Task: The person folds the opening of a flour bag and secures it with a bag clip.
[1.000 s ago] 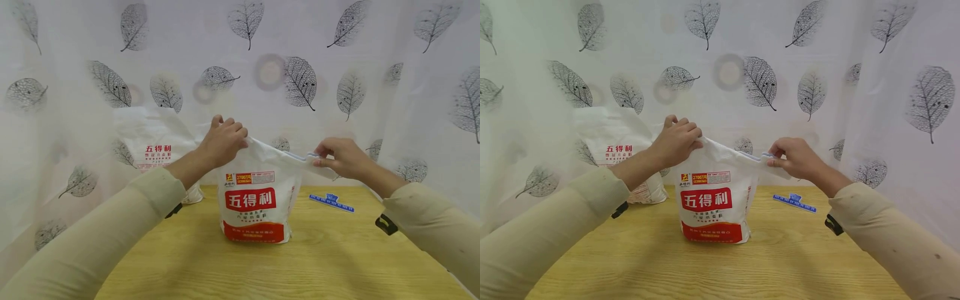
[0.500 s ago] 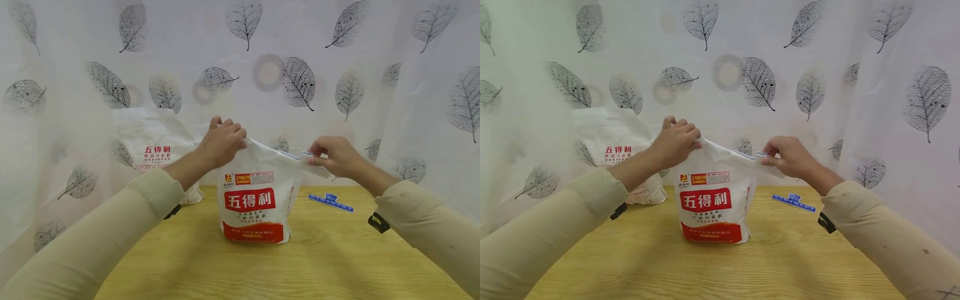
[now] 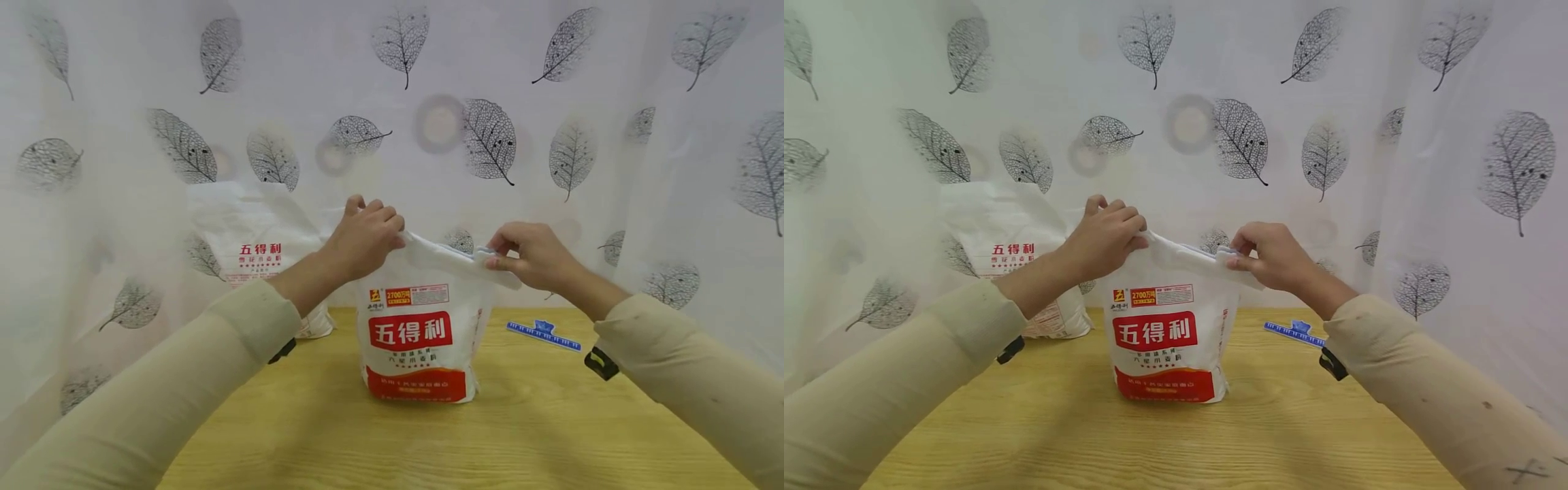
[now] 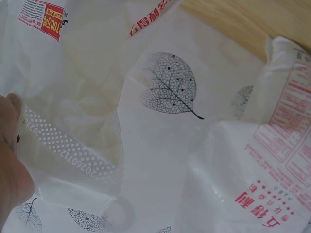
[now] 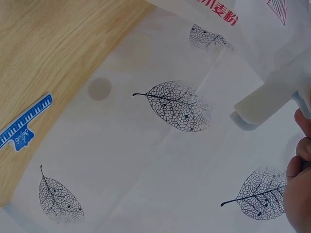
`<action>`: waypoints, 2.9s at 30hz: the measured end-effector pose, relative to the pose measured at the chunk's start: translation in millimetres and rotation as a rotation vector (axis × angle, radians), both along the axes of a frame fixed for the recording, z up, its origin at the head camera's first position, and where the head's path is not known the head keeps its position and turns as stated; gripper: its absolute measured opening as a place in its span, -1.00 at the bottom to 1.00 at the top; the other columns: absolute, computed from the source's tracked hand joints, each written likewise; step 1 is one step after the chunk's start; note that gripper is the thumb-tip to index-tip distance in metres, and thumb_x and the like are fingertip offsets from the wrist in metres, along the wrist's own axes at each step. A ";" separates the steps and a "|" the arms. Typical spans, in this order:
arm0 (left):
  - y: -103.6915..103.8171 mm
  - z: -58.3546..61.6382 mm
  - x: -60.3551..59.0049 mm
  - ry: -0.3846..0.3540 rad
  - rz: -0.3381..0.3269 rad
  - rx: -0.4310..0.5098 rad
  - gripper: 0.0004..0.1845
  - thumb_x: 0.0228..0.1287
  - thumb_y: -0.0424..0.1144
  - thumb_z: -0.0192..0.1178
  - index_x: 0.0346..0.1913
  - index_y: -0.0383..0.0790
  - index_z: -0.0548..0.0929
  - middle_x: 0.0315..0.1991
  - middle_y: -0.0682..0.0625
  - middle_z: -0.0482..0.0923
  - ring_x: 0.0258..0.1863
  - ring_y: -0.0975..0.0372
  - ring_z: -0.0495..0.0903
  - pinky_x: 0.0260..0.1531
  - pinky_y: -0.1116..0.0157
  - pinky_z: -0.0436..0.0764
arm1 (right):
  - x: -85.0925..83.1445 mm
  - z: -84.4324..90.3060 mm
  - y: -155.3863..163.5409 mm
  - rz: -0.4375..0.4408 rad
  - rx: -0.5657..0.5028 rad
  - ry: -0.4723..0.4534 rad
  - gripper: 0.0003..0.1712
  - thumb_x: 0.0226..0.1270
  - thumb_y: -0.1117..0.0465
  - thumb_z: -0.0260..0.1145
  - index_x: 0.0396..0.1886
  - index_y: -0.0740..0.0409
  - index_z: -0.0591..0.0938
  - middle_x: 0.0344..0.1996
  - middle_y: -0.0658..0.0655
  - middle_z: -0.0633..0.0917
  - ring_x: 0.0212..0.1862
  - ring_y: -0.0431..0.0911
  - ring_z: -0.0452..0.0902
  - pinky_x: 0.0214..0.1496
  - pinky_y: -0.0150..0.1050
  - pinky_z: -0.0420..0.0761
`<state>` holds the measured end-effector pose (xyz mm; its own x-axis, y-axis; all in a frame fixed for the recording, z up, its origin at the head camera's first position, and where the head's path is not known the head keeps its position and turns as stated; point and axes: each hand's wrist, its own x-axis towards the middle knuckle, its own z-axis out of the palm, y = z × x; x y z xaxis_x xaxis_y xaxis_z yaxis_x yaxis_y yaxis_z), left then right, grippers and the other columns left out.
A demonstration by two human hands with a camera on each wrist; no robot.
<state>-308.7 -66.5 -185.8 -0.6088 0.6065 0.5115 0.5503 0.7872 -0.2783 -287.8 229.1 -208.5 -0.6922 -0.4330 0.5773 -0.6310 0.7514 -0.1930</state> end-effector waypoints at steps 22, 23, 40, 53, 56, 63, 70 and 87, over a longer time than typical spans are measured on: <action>-4.6 2.8 -1.8 -0.001 -0.059 0.010 -0.71 0.37 -0.04 0.27 0.00 -0.14 0.66 -0.03 -0.03 0.69 0.02 0.08 0.54 0.24 -0.07 0.21 | -12.4 20.8 -37.1 0.080 0.024 0.066 -0.80 0.17 0.25 0.51 -0.34 0.26 0.66 -0.42 0.15 0.67 -0.39 -0.04 0.46 -0.32 -0.19 0.46; -4.9 3.6 -1.8 -0.008 -0.062 0.012 -0.70 0.37 -0.04 0.28 0.01 -0.14 0.65 -0.03 -0.04 0.69 0.02 0.08 0.54 0.24 -0.08 0.21 | -12.8 21.6 -38.4 0.083 0.026 0.061 -0.80 0.18 0.25 0.51 -0.33 0.26 0.66 -0.42 0.15 0.67 -0.38 -0.05 0.45 -0.32 -0.19 0.46; -27.3 2.1 -2.2 -0.012 -0.046 0.083 -0.40 0.31 -0.04 0.34 0.33 -0.15 0.45 0.30 -0.07 0.46 0.32 0.04 0.31 0.25 -0.08 0.14 | -14.7 13.6 -30.0 0.093 0.066 0.012 -0.67 0.32 0.17 0.42 -0.03 0.28 0.64 -0.29 0.13 0.64 -0.26 -0.05 0.43 -0.19 -0.16 0.45; -66.2 -21.3 -6.6 0.127 -0.114 0.276 -0.20 0.22 0.02 0.39 0.40 -0.28 0.33 0.41 -0.22 0.26 0.35 -0.10 0.19 0.22 -0.16 0.22 | -13.3 -14.2 -2.3 0.014 0.029 -0.087 -0.55 0.37 0.09 0.38 0.10 0.28 0.59 -0.29 0.09 0.65 -0.25 -0.05 0.46 -0.23 -0.21 0.46; -72.0 -28.1 -5.5 0.123 -0.104 0.330 -0.15 0.22 0.05 0.39 0.44 -0.30 0.28 0.44 -0.26 0.20 0.37 -0.13 0.15 0.24 -0.18 0.21 | -12.0 -21.4 2.5 -0.013 0.016 -0.126 -0.48 0.37 0.02 0.37 0.15 0.28 0.56 -0.25 0.11 0.65 -0.23 -0.02 0.47 -0.23 -0.20 0.48; -82.1 -53.7 -4.2 0.064 -0.087 0.401 -0.01 0.22 0.12 0.36 0.50 -0.37 0.13 0.46 -0.29 0.15 0.37 -0.17 0.14 0.27 -0.17 0.18 | -10.1 -46.4 11.4 -0.027 -0.015 -0.222 -0.44 0.39 -0.06 0.33 0.19 0.23 0.52 -0.22 0.10 0.65 -0.24 -0.08 0.45 -0.23 -0.20 0.48; -84.4 -76.0 -3.3 -0.001 -0.108 0.494 0.02 0.20 0.07 0.39 0.51 -0.37 0.08 0.49 -0.30 0.10 0.42 -0.19 0.11 0.30 -0.21 0.13 | -7.5 -69.9 12.8 -0.032 -0.026 -0.291 -0.47 0.40 -0.08 0.30 0.15 0.18 0.49 -0.20 0.08 0.64 -0.24 -0.09 0.43 -0.23 -0.19 0.45; -82.3 -145.4 6.1 -0.159 -0.089 0.516 0.32 0.05 0.25 0.44 0.57 -0.35 -0.19 0.60 -0.23 -0.22 0.54 -0.19 -0.05 0.32 -0.36 0.10 | -6.3 -135.2 7.1 0.037 -0.072 -0.384 -0.47 0.31 -0.14 0.37 0.14 0.00 0.52 -0.18 -0.08 0.64 -0.22 -0.08 0.45 -0.20 -0.24 0.47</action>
